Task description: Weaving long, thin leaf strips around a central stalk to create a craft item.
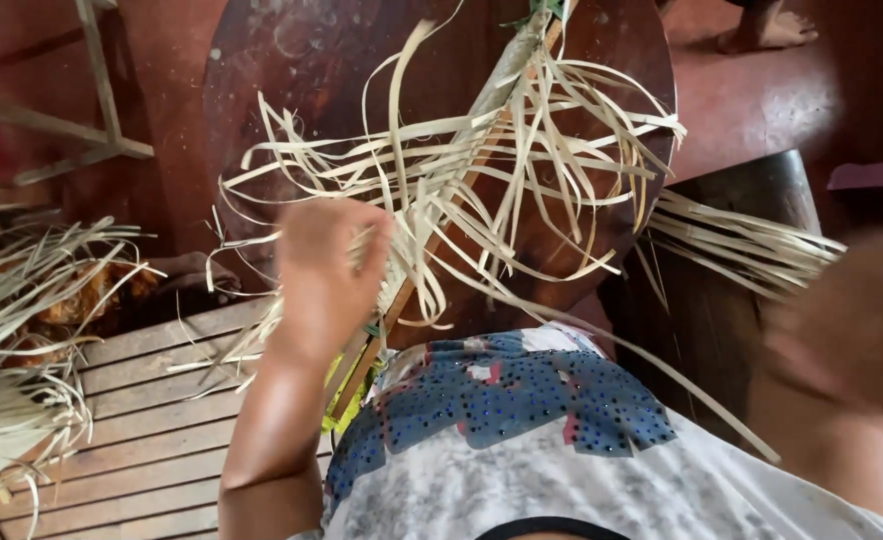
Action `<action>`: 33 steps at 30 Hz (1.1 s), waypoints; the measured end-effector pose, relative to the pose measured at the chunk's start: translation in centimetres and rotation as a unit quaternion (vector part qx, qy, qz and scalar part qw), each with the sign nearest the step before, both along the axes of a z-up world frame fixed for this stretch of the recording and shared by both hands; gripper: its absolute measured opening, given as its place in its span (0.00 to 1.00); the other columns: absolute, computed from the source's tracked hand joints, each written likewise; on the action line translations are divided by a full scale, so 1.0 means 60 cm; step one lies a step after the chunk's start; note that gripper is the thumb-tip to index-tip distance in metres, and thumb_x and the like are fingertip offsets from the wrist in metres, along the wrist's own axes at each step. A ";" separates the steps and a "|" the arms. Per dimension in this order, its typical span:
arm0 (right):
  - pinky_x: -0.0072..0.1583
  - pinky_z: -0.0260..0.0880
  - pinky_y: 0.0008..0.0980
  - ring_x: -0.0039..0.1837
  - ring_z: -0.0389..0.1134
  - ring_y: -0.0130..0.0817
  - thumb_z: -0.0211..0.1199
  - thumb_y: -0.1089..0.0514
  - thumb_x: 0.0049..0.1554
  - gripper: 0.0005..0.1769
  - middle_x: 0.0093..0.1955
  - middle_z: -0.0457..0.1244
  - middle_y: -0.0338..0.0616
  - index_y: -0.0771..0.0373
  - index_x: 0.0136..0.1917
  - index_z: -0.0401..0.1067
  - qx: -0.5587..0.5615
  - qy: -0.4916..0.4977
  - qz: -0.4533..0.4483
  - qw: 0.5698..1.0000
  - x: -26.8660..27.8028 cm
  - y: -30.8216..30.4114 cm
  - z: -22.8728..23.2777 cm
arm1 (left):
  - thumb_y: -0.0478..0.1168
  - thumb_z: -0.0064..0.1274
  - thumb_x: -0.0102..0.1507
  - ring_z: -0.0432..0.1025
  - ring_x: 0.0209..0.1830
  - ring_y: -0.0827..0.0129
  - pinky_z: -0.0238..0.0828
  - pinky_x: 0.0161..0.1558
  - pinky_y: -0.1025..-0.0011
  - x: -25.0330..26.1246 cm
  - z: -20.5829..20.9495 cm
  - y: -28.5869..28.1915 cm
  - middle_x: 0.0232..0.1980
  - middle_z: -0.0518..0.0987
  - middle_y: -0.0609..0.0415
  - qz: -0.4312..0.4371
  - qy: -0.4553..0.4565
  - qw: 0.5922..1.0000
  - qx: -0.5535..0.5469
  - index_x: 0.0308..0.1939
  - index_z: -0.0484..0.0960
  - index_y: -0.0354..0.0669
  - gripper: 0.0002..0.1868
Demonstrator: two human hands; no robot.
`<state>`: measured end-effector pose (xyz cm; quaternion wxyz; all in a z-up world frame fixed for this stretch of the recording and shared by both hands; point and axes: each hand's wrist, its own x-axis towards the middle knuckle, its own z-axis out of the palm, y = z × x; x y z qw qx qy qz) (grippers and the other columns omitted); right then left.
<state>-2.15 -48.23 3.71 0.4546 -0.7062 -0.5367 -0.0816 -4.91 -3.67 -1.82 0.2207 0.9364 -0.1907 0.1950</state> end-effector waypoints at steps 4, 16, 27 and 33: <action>0.61 0.71 0.35 0.62 0.72 0.38 0.49 0.55 0.66 0.18 0.62 0.70 0.39 0.60 0.64 0.73 -0.153 0.079 0.016 0.985 0.053 0.201 0.026 | 0.51 0.67 0.62 0.64 0.56 0.58 0.63 0.45 0.60 -0.003 -0.024 -0.060 0.55 0.71 0.58 0.064 -0.073 0.979 0.182 0.58 0.82 0.71 0.20; 0.43 0.74 0.48 0.41 0.74 0.54 0.54 0.37 0.64 0.22 0.37 0.70 0.47 0.56 0.50 0.76 -0.354 0.228 -0.122 0.899 0.094 0.352 -0.165 | 0.52 0.56 0.67 0.58 0.60 0.52 0.47 0.49 0.52 0.015 -0.126 -0.022 0.52 0.69 0.56 0.063 -0.030 0.988 0.135 0.44 0.79 0.59 0.07; 0.31 0.60 0.21 0.27 0.58 0.24 0.54 0.60 0.66 0.13 0.27 0.60 0.42 0.72 0.57 0.73 0.042 0.503 0.008 0.863 0.144 0.336 -0.132 | 0.47 0.54 0.64 0.61 0.48 0.57 0.50 0.48 0.53 0.049 -0.035 -0.041 0.42 0.69 0.59 0.034 0.030 0.982 0.182 0.38 0.81 0.56 0.04; 0.39 0.69 0.29 0.36 0.68 0.34 0.58 0.63 0.62 0.09 0.37 0.67 0.45 0.65 0.54 0.76 -0.042 0.298 -0.077 0.951 0.129 0.342 -0.136 | 0.46 0.53 0.67 0.62 0.46 0.63 0.52 0.48 0.57 0.083 -0.006 -0.032 0.42 0.71 0.61 0.065 0.057 0.967 0.238 0.52 0.82 0.61 0.10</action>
